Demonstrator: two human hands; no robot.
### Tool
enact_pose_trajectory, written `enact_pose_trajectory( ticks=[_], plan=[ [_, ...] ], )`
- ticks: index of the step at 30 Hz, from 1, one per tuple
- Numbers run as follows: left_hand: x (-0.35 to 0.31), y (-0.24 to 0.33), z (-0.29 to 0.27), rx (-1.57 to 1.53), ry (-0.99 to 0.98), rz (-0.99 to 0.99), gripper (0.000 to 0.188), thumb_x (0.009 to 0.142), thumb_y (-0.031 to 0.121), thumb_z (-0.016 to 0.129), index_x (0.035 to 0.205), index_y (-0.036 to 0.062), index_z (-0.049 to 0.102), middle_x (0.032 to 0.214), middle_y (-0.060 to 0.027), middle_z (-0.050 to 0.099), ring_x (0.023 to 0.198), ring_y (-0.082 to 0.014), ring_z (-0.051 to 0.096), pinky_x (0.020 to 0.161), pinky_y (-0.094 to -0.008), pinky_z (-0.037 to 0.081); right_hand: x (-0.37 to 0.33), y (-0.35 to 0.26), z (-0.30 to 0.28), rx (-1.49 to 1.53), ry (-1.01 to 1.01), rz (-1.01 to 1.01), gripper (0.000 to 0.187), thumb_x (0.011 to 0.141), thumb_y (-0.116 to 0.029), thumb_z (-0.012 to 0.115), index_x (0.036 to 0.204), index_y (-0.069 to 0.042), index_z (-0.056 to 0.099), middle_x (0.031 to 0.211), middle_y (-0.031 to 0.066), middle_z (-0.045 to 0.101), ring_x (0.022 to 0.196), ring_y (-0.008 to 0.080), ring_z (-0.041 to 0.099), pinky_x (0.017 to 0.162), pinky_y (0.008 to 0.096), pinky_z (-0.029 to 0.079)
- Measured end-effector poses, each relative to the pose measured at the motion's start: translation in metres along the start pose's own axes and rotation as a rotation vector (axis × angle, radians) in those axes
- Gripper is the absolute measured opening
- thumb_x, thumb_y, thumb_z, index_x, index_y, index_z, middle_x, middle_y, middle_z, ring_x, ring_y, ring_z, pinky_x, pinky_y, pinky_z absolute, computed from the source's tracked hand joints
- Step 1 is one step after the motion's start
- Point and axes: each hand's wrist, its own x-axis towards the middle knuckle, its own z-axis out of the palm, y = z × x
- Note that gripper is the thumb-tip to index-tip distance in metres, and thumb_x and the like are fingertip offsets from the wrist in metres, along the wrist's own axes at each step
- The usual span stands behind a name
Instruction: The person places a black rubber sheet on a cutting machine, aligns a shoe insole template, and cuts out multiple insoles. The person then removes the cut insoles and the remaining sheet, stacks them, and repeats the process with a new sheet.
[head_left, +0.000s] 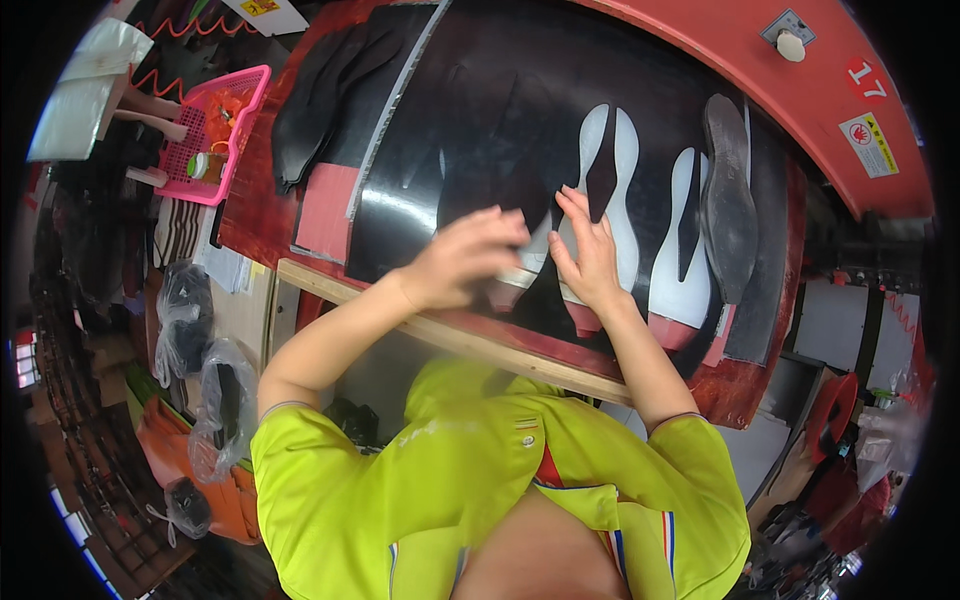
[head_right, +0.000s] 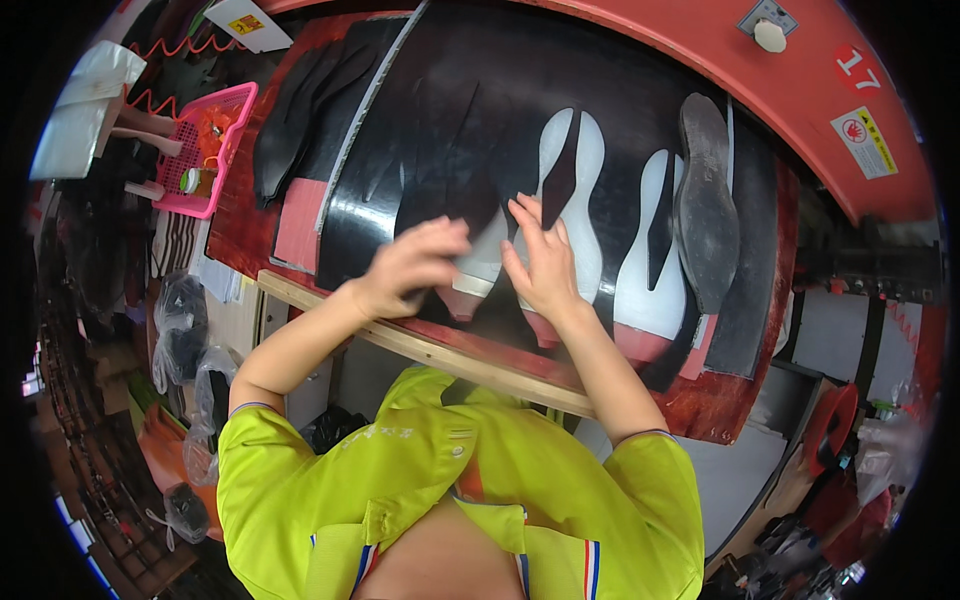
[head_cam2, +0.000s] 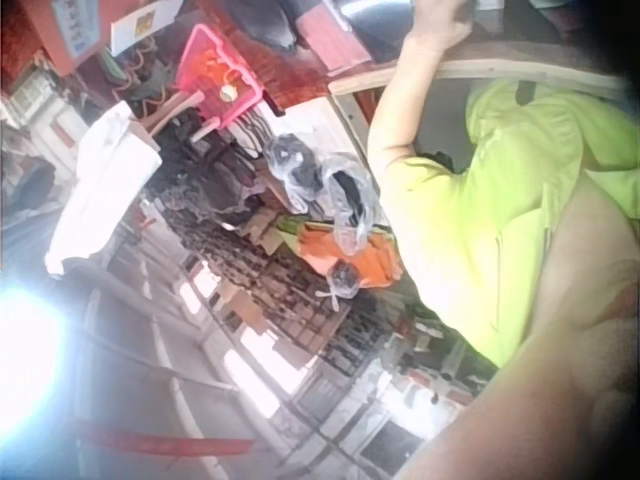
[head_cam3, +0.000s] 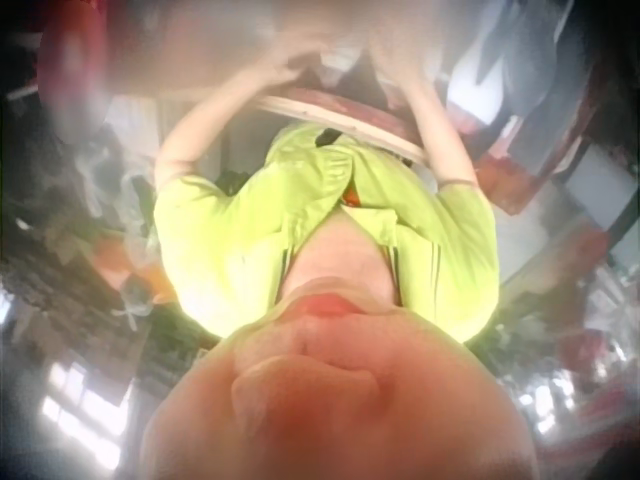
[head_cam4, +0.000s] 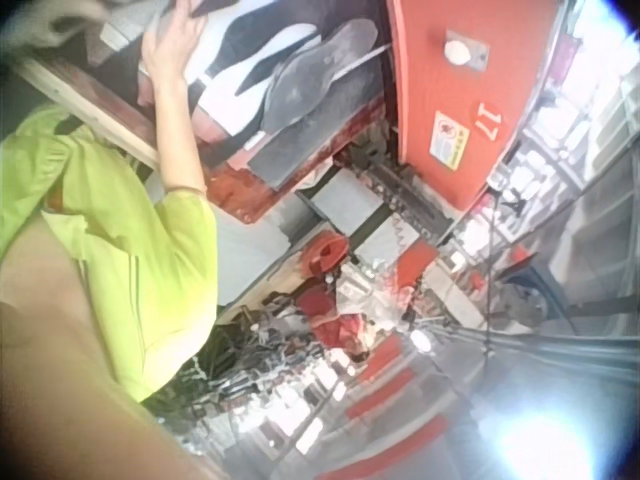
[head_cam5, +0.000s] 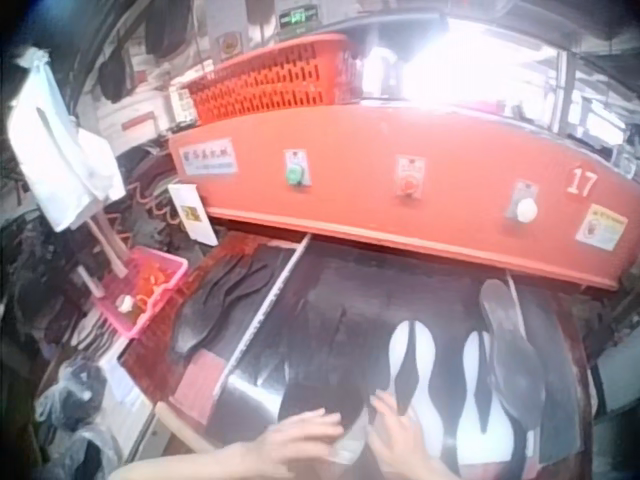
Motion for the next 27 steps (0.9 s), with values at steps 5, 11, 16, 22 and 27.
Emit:
enact_pose_trajectory(
  ticks=[5, 11, 16, 22, 27],
  plan=[
    [0.042, -0.025, -0.131, -0.318, 1.096, -0.256, 0.025, 0.082, -0.001, 0.058, 0.107, 0.0018, 0.061, 0.103, -0.0070, 0.063, 0.092, -0.0183, 0.061, 0.084, -0.0313, 0.051, 0.001, -0.007, 0.005, -0.244, -0.167, -0.018, 0.051, 0.082, -0.019, 0.067, 0.130, -0.005, 0.056, 0.141, 0.0141, 0.049, 0.134, 0.0342, 0.044, 0.080, 0.0396, 0.057],
    [0.080, -0.120, -0.257, -0.826, 1.112, -0.183, 0.038, 0.084, -0.014, 0.051, 0.117, 0.0052, 0.055, 0.115, -0.0197, 0.064, 0.111, -0.0354, 0.062, 0.100, -0.0492, 0.050, -0.001, -0.015, 0.009, -0.313, -0.144, 0.078, 0.045, 0.085, -0.021, 0.065, 0.129, -0.013, 0.060, 0.142, 0.0040, 0.051, 0.137, 0.0240, 0.042, 0.077, 0.0377, 0.059],
    [0.115, -0.179, -0.296, -0.802, 1.156, -0.188, 0.038, 0.087, -0.016, 0.050, 0.120, 0.0030, 0.049, 0.120, -0.0233, 0.063, 0.110, -0.0358, 0.062, 0.102, -0.0523, 0.048, 0.000, -0.019, 0.007, -0.350, -0.149, 0.112, 0.042, 0.087, -0.015, 0.062, 0.129, -0.014, 0.060, 0.142, 0.0023, 0.052, 0.138, 0.0228, 0.040, 0.079, 0.0362, 0.058],
    [0.146, -0.212, -0.302, -0.607, 1.283, -0.183, 0.032, 0.080, -0.016, 0.060, 0.105, 0.0030, 0.065, 0.102, -0.0130, 0.069, 0.089, -0.0243, 0.065, 0.083, -0.0373, 0.055, -0.006, -0.014, 0.006, -0.329, -0.102, 0.087, 0.042, 0.085, -0.009, 0.061, 0.127, -0.013, 0.062, 0.142, 0.0018, 0.052, 0.134, 0.0240, 0.047, 0.089, 0.0338, 0.055],
    [0.144, -0.215, -0.312, -0.356, 1.183, -0.213, 0.028, 0.084, -0.011, 0.062, 0.110, -0.0004, 0.062, 0.107, -0.0143, 0.070, 0.096, -0.0216, 0.064, 0.089, -0.0338, 0.052, -0.006, -0.014, 0.004, -0.340, -0.110, 0.075, 0.045, 0.083, 0.000, 0.059, 0.127, -0.009, 0.062, 0.141, 0.0077, 0.054, 0.132, 0.0302, 0.049, 0.101, 0.0363, 0.049]
  ],
)
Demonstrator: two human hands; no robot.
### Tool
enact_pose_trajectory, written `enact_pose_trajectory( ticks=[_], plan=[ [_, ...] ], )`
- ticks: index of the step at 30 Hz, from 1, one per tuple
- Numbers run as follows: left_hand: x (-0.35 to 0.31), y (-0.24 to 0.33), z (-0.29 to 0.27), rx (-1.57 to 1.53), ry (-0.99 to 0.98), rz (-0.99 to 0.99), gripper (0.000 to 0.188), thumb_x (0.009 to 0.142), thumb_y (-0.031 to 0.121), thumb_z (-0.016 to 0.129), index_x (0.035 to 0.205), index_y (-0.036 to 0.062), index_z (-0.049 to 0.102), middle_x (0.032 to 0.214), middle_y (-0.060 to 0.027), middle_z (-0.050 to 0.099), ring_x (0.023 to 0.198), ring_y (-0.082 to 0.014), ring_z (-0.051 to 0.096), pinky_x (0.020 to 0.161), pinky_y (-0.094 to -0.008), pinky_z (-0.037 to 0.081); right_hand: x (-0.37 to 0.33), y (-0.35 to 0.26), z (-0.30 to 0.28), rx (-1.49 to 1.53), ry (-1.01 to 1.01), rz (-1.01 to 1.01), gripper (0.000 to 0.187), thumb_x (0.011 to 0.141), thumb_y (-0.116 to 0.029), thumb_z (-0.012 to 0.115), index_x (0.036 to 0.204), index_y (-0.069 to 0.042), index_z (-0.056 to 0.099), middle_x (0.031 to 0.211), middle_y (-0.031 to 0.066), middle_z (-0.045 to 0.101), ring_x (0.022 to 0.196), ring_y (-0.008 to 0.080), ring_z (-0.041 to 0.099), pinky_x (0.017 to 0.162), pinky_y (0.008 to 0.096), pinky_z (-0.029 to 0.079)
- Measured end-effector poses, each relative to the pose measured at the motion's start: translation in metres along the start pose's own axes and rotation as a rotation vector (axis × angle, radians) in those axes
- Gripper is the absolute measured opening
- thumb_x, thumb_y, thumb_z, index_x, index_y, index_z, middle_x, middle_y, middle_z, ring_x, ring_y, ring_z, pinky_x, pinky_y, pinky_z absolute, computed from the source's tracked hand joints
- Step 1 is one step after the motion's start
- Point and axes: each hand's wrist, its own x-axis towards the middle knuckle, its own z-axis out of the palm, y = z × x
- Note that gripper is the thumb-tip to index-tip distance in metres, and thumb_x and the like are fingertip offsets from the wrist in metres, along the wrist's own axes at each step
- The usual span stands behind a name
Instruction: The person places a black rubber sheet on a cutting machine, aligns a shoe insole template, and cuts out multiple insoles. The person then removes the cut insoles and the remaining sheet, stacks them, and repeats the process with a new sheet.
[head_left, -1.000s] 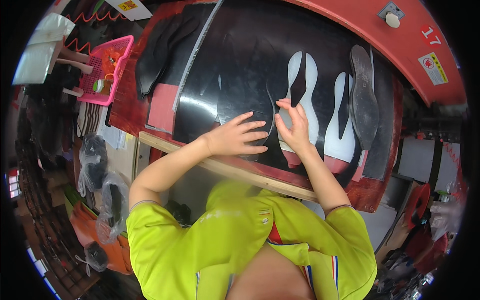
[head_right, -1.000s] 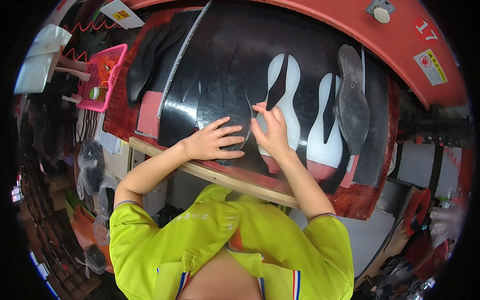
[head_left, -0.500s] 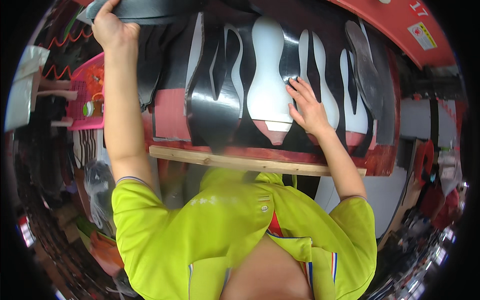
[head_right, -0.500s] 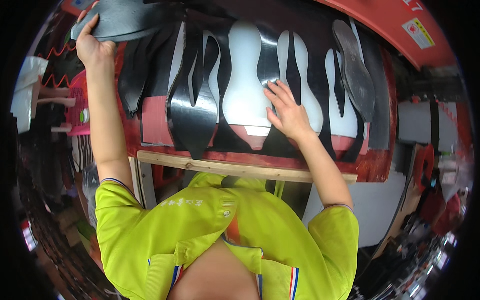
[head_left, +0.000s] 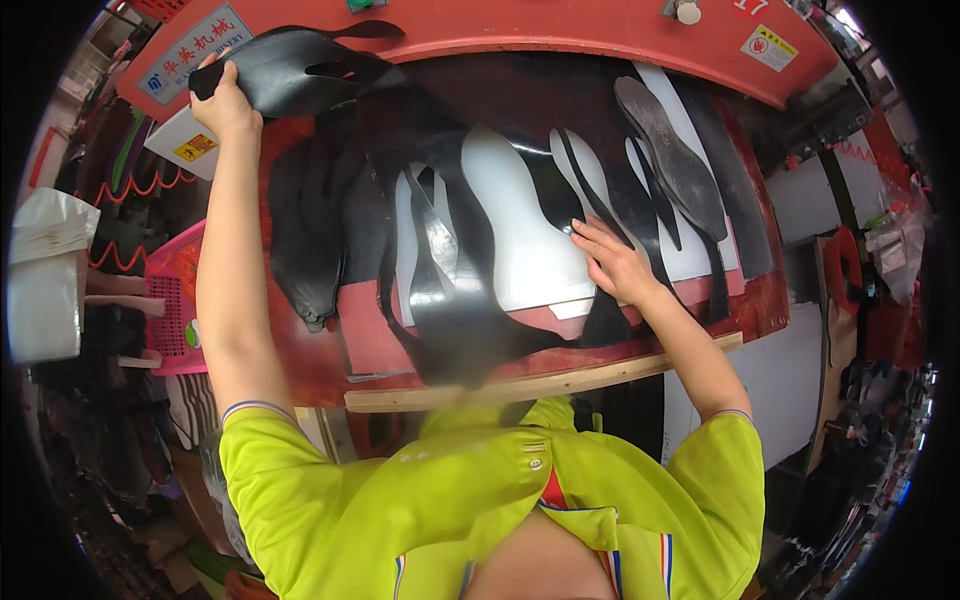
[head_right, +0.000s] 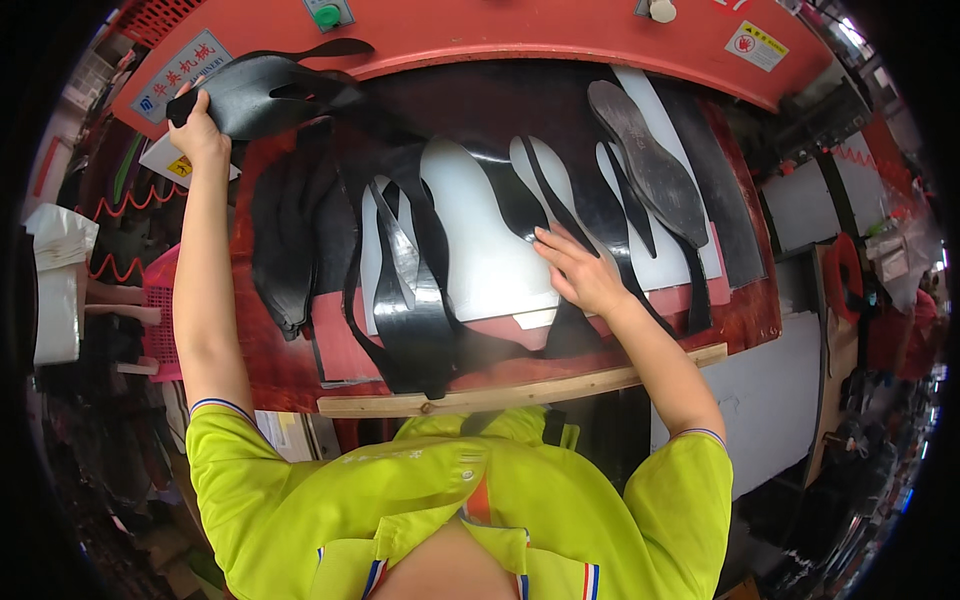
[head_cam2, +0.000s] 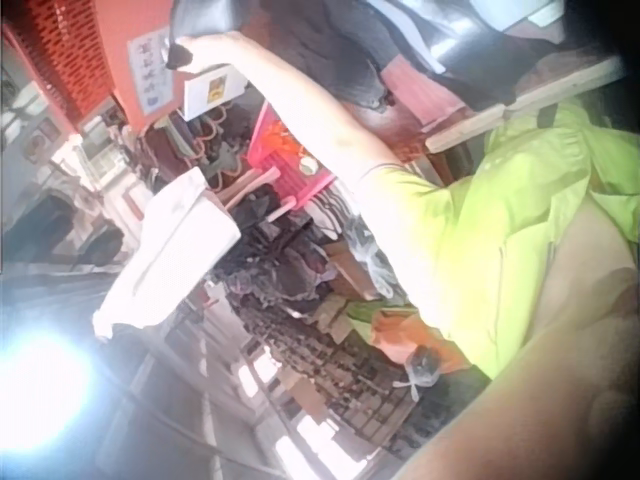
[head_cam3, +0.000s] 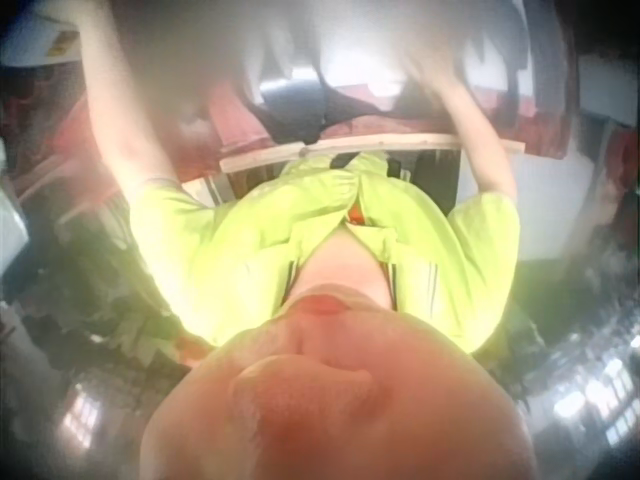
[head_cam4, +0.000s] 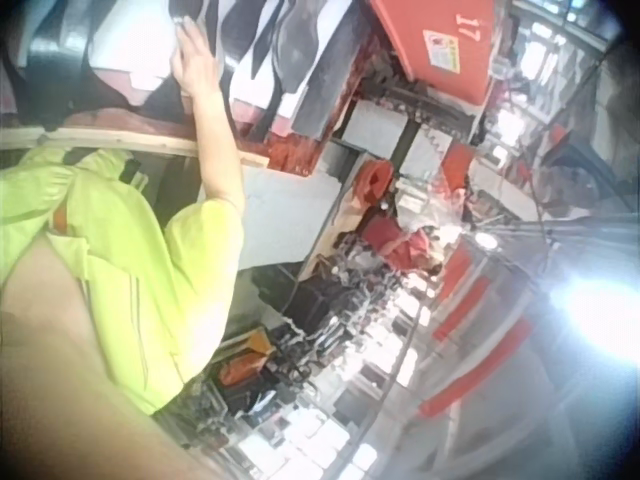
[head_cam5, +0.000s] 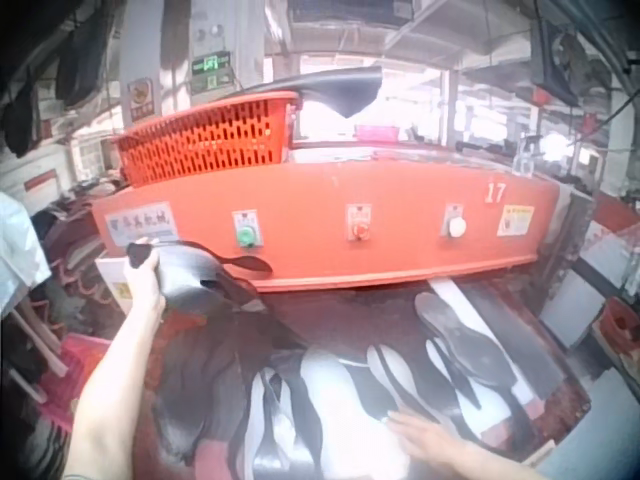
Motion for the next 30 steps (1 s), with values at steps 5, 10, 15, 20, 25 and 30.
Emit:
enact_pose_trajectory(
  ticks=[5, 10, 15, 20, 25, 30],
  plan=[
    [-0.026, 0.021, -0.002, 0.058, -0.222, 0.020, 0.027, 0.085, -0.007, 0.064, 0.112, -0.0009, 0.061, 0.110, -0.0139, 0.070, 0.102, -0.0191, 0.064, 0.095, -0.0303, 0.048, 0.022, -0.045, -0.015, -0.018, -0.024, 0.114, 0.040, 0.078, 0.001, 0.063, 0.117, -0.004, 0.065, 0.125, 0.0114, 0.063, 0.122, 0.0348, 0.056, 0.096, 0.0378, 0.052],
    [-0.079, 0.056, -0.004, -0.028, -0.347, -0.046, 0.027, 0.087, -0.005, 0.064, 0.114, -0.0009, 0.060, 0.113, -0.0160, 0.069, 0.106, -0.0191, 0.063, 0.098, -0.0305, 0.047, 0.110, -0.110, -0.017, 0.422, 0.422, 0.035, 0.051, 0.081, -0.020, 0.077, 0.123, -0.001, 0.058, 0.117, 0.0175, 0.063, 0.105, 0.0318, 0.063, 0.088, 0.0390, 0.051],
    [-0.114, 0.074, -0.016, 0.007, -0.362, -0.040, 0.028, 0.088, -0.003, 0.063, 0.115, -0.0006, 0.059, 0.117, -0.0175, 0.067, 0.108, -0.0216, 0.063, 0.097, -0.0332, 0.050, 0.238, -0.113, 0.025, 0.125, 0.310, 0.000, 0.054, 0.080, -0.044, 0.075, 0.115, -0.005, 0.060, 0.104, 0.0159, 0.067, 0.093, 0.0327, 0.066, 0.079, 0.0413, 0.053],
    [-0.131, 0.099, -0.046, 0.016, 0.081, 0.034, 0.028, 0.086, -0.006, 0.067, 0.112, 0.0016, 0.061, 0.112, -0.0155, 0.068, 0.096, -0.0205, 0.067, 0.087, -0.0330, 0.056, 0.264, -0.032, 0.047, 0.230, 0.609, 0.305, 0.028, 0.081, -0.031, 0.071, 0.098, -0.010, 0.063, 0.088, 0.0171, 0.070, 0.086, 0.0392, 0.067, 0.075, 0.0488, 0.054],
    [-0.127, 0.142, -0.096, 0.011, -0.054, 0.586, 0.016, 0.088, -0.009, 0.060, 0.102, -0.0046, 0.055, 0.109, -0.0212, 0.066, 0.082, -0.0284, 0.070, 0.074, -0.0377, 0.063, 0.238, 0.067, 0.041, 0.044, 0.559, 0.605, 0.036, 0.089, -0.037, 0.064, 0.092, -0.002, 0.060, 0.087, 0.0212, 0.069, 0.084, 0.0415, 0.067, 0.076, 0.0492, 0.053],
    [-0.241, 0.122, -0.118, 0.452, -1.102, 0.565, 0.014, 0.081, 0.009, 0.069, 0.095, 0.0088, 0.069, 0.119, -0.0205, 0.065, 0.111, -0.0346, 0.064, 0.097, -0.0466, 0.050, 0.218, 0.062, 0.050, 0.686, 0.354, 0.581, 0.035, 0.096, -0.035, 0.059, 0.090, -0.001, 0.056, 0.077, 0.0053, 0.060, 0.068, 0.0136, 0.061, 0.059, 0.0278, 0.053]
  ],
)
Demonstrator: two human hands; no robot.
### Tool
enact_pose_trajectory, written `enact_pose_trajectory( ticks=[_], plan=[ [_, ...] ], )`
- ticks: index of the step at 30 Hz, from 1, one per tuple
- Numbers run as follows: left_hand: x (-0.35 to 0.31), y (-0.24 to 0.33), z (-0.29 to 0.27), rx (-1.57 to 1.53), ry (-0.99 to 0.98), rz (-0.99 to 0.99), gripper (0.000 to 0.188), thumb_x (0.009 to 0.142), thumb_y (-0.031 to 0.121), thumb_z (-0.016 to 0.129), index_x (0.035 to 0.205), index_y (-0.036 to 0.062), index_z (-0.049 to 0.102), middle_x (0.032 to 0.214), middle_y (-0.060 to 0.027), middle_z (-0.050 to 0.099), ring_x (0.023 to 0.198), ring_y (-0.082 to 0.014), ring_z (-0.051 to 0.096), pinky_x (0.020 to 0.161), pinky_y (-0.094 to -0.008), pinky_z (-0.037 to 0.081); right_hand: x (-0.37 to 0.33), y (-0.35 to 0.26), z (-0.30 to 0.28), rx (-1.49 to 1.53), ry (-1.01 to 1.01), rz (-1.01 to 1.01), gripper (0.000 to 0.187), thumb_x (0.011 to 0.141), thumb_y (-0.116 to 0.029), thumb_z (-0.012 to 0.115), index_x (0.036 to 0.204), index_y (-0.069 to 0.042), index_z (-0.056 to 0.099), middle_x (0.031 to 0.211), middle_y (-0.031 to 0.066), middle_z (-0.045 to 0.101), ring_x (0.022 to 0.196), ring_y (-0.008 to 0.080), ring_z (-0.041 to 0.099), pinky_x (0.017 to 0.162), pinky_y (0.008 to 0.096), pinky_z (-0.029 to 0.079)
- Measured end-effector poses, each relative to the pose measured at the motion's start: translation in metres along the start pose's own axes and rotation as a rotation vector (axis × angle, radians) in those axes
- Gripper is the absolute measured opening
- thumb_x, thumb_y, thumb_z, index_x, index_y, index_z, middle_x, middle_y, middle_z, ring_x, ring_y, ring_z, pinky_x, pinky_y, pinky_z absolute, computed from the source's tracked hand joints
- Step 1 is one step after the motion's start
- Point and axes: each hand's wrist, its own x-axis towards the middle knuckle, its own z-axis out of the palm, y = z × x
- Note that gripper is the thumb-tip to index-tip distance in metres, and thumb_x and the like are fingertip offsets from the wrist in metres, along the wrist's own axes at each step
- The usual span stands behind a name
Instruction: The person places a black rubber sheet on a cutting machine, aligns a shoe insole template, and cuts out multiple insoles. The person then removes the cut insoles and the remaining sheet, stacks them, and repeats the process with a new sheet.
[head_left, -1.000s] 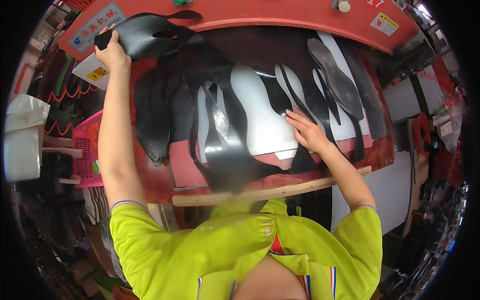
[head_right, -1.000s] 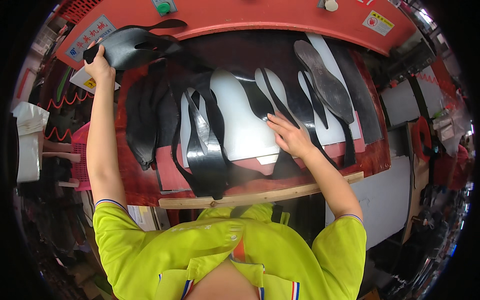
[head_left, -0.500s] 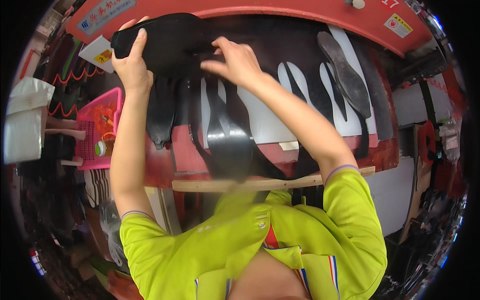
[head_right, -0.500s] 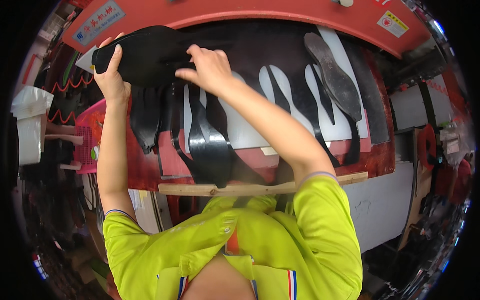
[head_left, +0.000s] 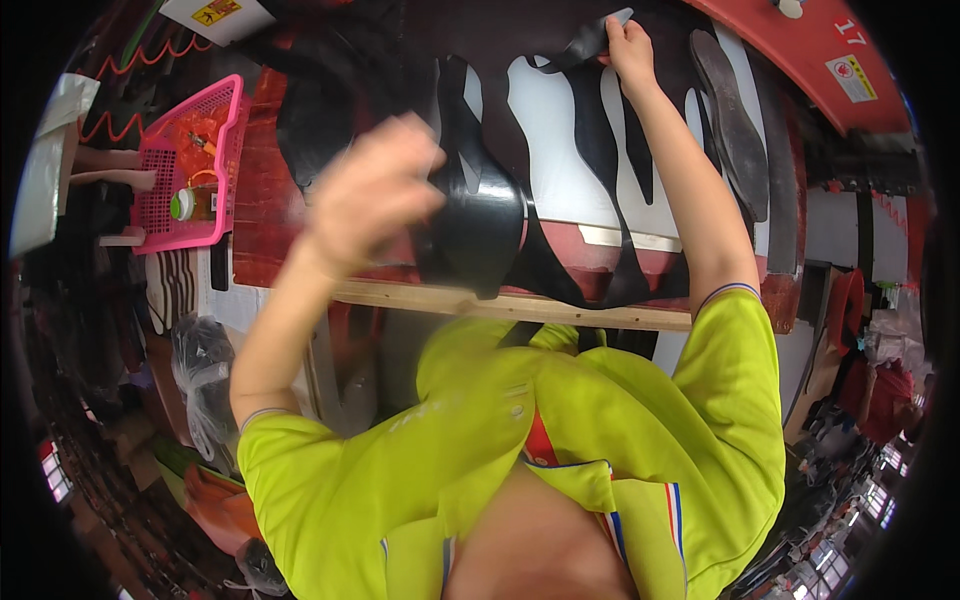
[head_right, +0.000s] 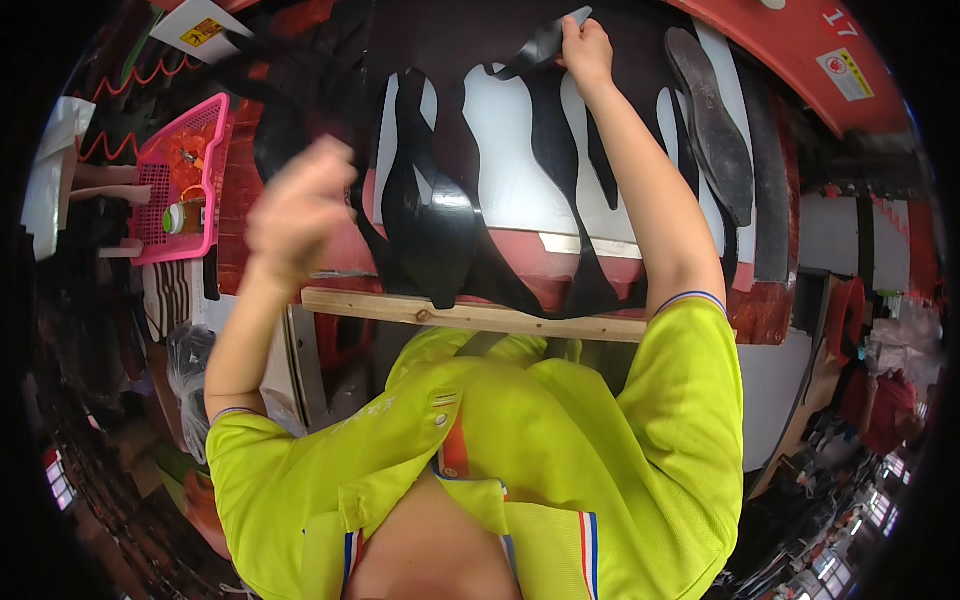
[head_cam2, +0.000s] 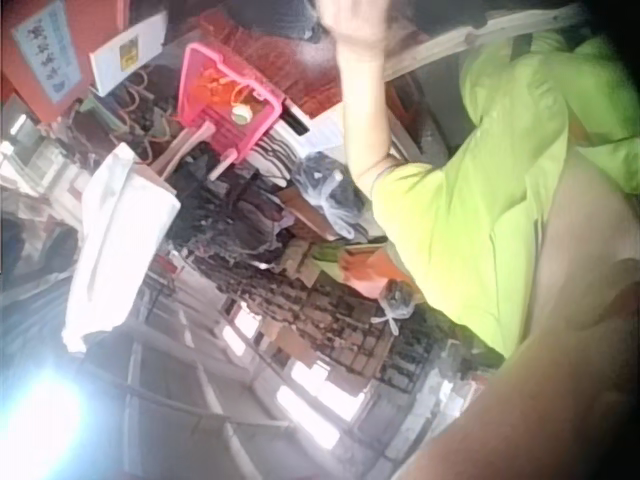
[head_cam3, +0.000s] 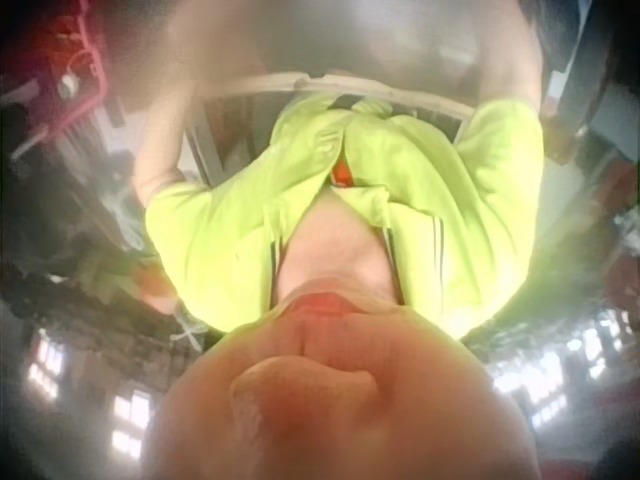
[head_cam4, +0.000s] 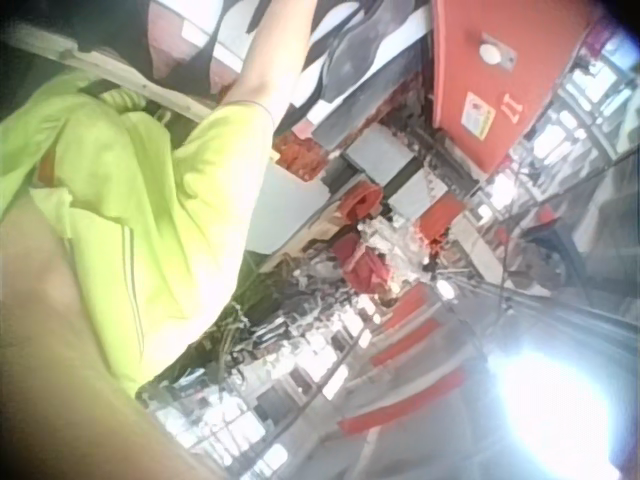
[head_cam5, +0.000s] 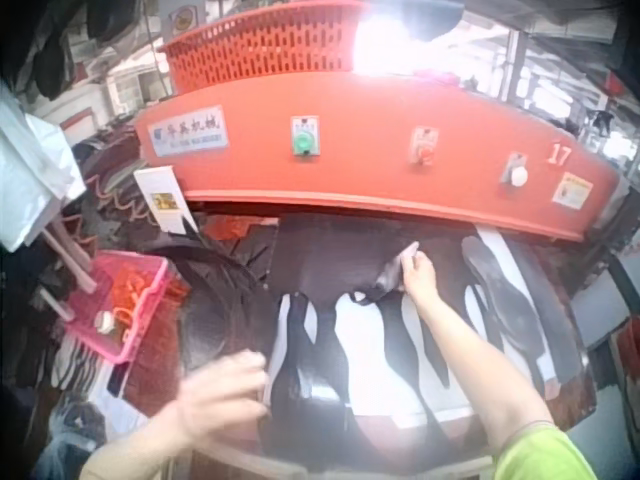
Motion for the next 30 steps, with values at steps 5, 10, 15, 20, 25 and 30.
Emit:
enact_pose_trajectory(
  ticks=[5, 10, 15, 20, 25, 30],
  plan=[
    [-0.049, 0.034, 0.072, 0.119, -0.670, 0.112, 0.038, 0.081, 0.018, 0.062, 0.118, 0.0241, 0.063, 0.143, -0.0035, 0.048, 0.138, -0.0258, 0.039, 0.114, -0.0507, 0.032, -0.033, -0.010, -0.009, -0.225, 0.123, -0.192, 0.042, 0.092, -0.039, 0.062, 0.091, 0.003, 0.055, 0.082, 0.0144, 0.064, 0.077, 0.0267, 0.064, 0.071, 0.0372, 0.051],
    [-0.047, 0.021, 0.081, 0.106, -0.796, 0.187, 0.045, 0.078, 0.021, 0.065, 0.121, 0.0329, 0.062, 0.140, -0.0028, 0.046, 0.138, -0.0300, 0.036, 0.112, -0.0631, 0.028, -0.061, -0.017, -0.004, -0.272, 0.106, -0.291, 0.047, 0.088, -0.040, 0.065, 0.086, 0.005, 0.052, 0.083, 0.0203, 0.063, 0.078, 0.0356, 0.063, 0.072, 0.0435, 0.049],
    [-0.038, 0.017, 0.087, 0.208, -0.761, 0.328, 0.044, 0.077, 0.035, 0.068, 0.120, 0.0286, 0.063, 0.139, -0.0038, 0.046, 0.138, -0.0317, 0.036, 0.110, -0.0669, 0.027, -0.096, -0.031, 0.006, -0.245, -0.084, -0.197, 0.046, 0.088, -0.039, 0.066, 0.089, 0.004, 0.049, 0.084, 0.0181, 0.058, 0.078, 0.0297, 0.060, 0.071, 0.0392, 0.049],
    [-0.040, 0.011, 0.079, 0.013, -0.850, 0.352, 0.036, 0.083, 0.033, 0.060, 0.118, 0.0239, 0.060, 0.136, -0.0054, 0.049, 0.138, -0.0313, 0.037, 0.107, -0.0722, 0.027, -0.126, -0.039, 0.022, -0.250, -0.233, -0.453, 0.044, 0.085, -0.020, 0.073, 0.127, -0.014, 0.060, 0.120, 0.0090, 0.056, 0.104, 0.0214, 0.056, 0.086, 0.0315, 0.049],
    [-0.029, 0.010, 0.065, -0.122, -0.516, 0.140, 0.043, 0.071, 0.005, 0.062, 0.113, 0.0174, 0.064, 0.128, -0.0086, 0.058, 0.129, -0.0295, 0.050, 0.106, -0.0598, 0.038, -0.134, -0.031, 0.044, -0.458, -0.235, -0.647, 0.043, 0.086, -0.017, 0.072, 0.127, -0.017, 0.062, 0.132, 0.0157, 0.053, 0.124, 0.0373, 0.049, 0.104, 0.0430, 0.041],
    [0.014, -0.013, -0.026, -0.255, 0.366, -0.725, 0.027, 0.083, -0.002, 0.064, 0.110, -0.0016, 0.067, 0.117, -0.0136, 0.065, 0.107, -0.0229, 0.062, 0.090, -0.0331, 0.051, -0.141, -0.019, 0.046, -0.607, -0.280, -0.578, 0.032, 0.092, -0.018, 0.065, 0.123, -0.023, 0.066, 0.140, 0.0150, 0.050, 0.134, 0.0364, 0.042, 0.109, 0.0429, 0.037]
  ],
)
